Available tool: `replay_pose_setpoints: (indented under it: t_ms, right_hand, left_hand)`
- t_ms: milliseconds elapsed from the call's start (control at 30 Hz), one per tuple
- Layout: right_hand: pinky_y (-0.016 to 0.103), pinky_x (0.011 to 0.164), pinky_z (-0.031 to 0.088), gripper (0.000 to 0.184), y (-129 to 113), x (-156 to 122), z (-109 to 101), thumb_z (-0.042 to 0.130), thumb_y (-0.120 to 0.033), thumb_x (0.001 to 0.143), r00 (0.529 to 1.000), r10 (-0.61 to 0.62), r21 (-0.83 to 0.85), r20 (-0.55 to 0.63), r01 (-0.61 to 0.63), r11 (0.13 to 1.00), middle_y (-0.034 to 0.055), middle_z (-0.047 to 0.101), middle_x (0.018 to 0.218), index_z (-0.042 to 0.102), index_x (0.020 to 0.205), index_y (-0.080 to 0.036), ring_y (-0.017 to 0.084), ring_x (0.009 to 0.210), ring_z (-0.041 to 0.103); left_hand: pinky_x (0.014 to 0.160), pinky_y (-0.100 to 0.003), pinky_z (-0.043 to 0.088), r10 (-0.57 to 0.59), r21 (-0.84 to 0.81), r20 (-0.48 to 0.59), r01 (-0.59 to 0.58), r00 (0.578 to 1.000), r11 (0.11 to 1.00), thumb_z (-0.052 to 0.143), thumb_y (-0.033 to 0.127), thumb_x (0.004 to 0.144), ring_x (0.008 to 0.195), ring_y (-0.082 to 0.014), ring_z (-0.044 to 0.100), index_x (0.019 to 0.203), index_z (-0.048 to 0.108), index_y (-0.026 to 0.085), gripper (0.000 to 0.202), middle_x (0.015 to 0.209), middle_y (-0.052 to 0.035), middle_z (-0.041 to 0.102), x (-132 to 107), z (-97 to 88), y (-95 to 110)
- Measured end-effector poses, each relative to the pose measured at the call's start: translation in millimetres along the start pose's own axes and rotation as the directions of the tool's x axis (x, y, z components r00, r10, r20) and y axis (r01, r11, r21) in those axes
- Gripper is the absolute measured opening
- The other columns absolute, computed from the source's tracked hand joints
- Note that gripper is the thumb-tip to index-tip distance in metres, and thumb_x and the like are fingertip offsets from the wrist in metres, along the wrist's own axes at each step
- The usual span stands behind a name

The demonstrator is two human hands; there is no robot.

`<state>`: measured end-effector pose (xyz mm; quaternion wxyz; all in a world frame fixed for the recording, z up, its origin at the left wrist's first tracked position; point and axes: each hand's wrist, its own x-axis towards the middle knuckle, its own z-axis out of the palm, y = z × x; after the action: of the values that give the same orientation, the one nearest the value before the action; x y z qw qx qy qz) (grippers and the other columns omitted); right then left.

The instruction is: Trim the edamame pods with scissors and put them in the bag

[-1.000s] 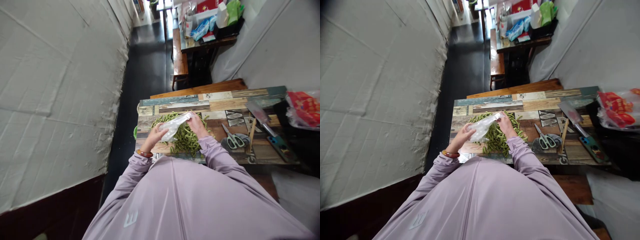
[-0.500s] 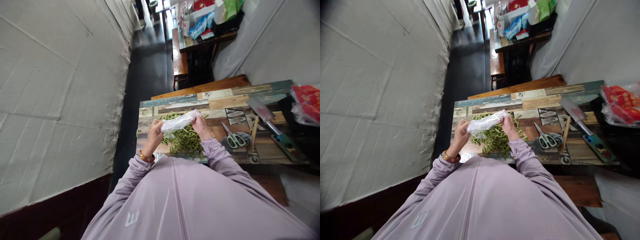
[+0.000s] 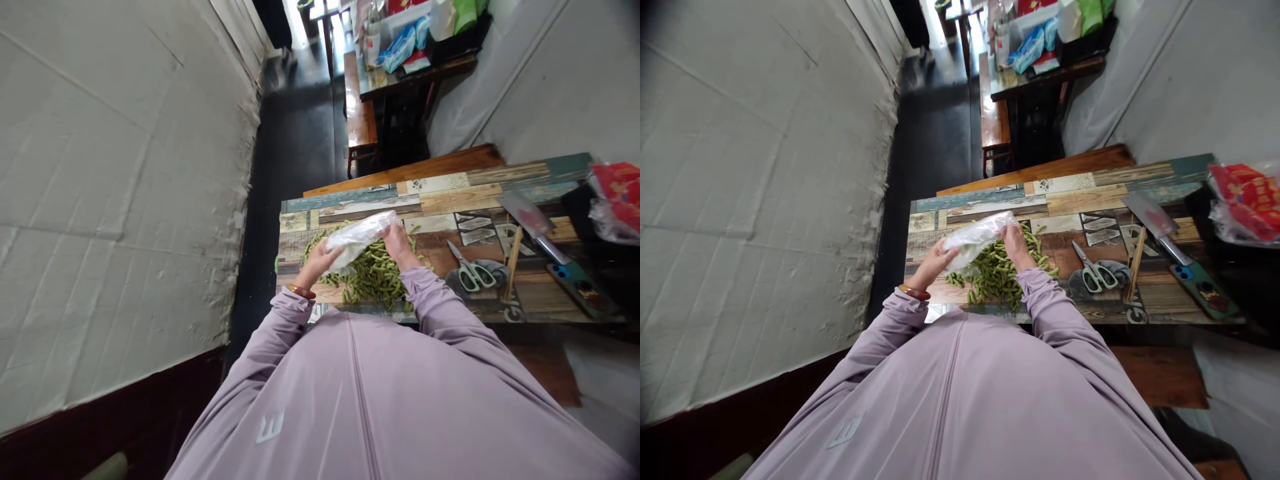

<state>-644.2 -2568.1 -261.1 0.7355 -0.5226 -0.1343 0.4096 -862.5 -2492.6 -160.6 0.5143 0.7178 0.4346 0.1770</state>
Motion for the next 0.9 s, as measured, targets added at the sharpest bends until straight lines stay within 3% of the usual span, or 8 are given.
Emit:
replay_pose_setpoints:
  t_ms: [100,200,233,367,467,567,733,900]
  right_hand:
    - [0.041,0.088,0.057,0.03,-4.2,-2.5,7.2,0.059,-0.038,0.098,1.0,-0.02,-0.003,-0.013,0.02,1.0,0.0089,0.063,0.123,0.062,0.122,-0.019,0.02,0.102,0.064]
    - [0.032,0.081,0.057,0.022,-6.0,-6.1,18.9,0.052,-0.036,0.097,0.999,-0.044,-0.003,-0.028,0.044,0.999,0.0041,0.068,0.105,0.066,0.106,-0.021,0.017,0.09,0.065]
    - [0.031,0.079,0.056,0.021,-6.4,-7.4,21.0,0.051,-0.036,0.095,0.998,-0.049,-0.01,-0.033,0.049,0.999,0.0029,0.069,0.1,0.066,0.101,-0.023,0.017,0.089,0.065]
    - [0.031,0.081,0.055,0.02,-8.2,-12.4,16.3,0.059,-0.036,0.084,0.998,-0.051,-0.094,-0.042,0.047,0.994,0.0012,0.071,0.095,0.066,0.098,-0.024,0.018,0.091,0.065]
    - [0.032,0.088,0.053,0.03,-4.6,-23.8,8.9,0.073,-0.032,0.072,0.997,-0.057,-0.188,-0.055,0.046,0.981,0.0014,0.071,0.1,0.067,0.101,-0.024,0.019,0.097,0.063]
    - [0.034,0.094,0.05,0.031,11.5,-49.3,10.8,0.072,-0.032,0.073,0.994,-0.076,-0.259,-0.082,0.053,0.964,0.0029,0.071,0.105,0.067,0.102,-0.024,0.02,0.103,0.061]
    - [0.038,0.092,0.052,0.02,58.3,-91.5,39.4,0.071,-0.032,0.074,0.996,0.02,-0.336,0.082,0.009,0.942,0.0007,0.074,0.093,0.072,0.093,-0.024,0.02,0.092,0.066]
    - [0.04,0.095,0.052,0.019,87.5,-77.1,57.8,0.068,-0.031,0.085,0.999,0.033,-0.387,0.033,-0.018,0.922,0.0027,0.072,0.106,0.07,0.102,-0.023,0.02,0.099,0.064]
  left_hand:
    - [0.076,-0.03,0.046,-0.039,0.247,0.164,-0.002,0.986,0.969,0.083,0.02,0.059,0.081,-0.0217,0.063,0.092,0.07,0.016,0.036,0.084,-0.0051,0.069,-3.7,-3.9,-14.2]
    - [0.078,-0.033,0.045,-0.069,0.36,0.097,0.029,0.993,0.933,0.074,0.014,0.064,0.08,-0.0255,0.064,0.066,0.067,0.016,0.009,0.067,-0.0069,0.064,-3.1,-10.3,-23.2]
    - [0.078,-0.033,0.045,-0.066,0.351,0.065,0.039,0.996,0.935,0.071,0.014,0.068,0.081,-0.0259,0.064,0.06,0.063,0.016,0.011,0.066,-0.0077,0.062,-1.3,-13.8,-23.7]
    - [0.076,-0.029,0.046,-0.023,0.242,0.009,0.02,1.0,0.97,0.06,0.024,0.08,0.085,-0.022,0.062,0.068,0.064,0.015,0.015,0.08,-0.0082,0.066,7.8,-30.7,-16.7]
    - [0.067,-0.026,0.045,-0.099,-0.088,0.036,0.101,0.994,0.991,0.058,0.03,0.081,0.072,-0.0169,0.059,0.077,0.064,0.014,0.018,0.075,-0.0051,0.066,11.8,-35.2,-12.0]
    - [0.06,-0.025,0.043,-0.212,-0.351,0.017,0.205,0.977,0.914,0.058,0.028,0.08,0.059,-0.0131,0.055,0.075,0.058,0.015,0.014,0.062,-0.0008,0.059,15.7,-26.6,-13.5]
    - [0.048,-0.022,0.031,-0.31,-0.413,0.053,0.304,0.949,0.859,0.055,0.03,0.083,0.045,-0.0075,0.033,0.072,0.046,0.02,0.017,0.052,0.007,0.036,23.8,1.1,-12.9]
    - [0.045,-0.025,0.029,-0.391,-0.365,0.239,0.455,0.889,0.812,0.064,0.033,0.077,0.044,-0.0079,0.032,0.072,0.055,0.018,0.018,0.052,0.005,0.036,11.4,19.6,5.2]
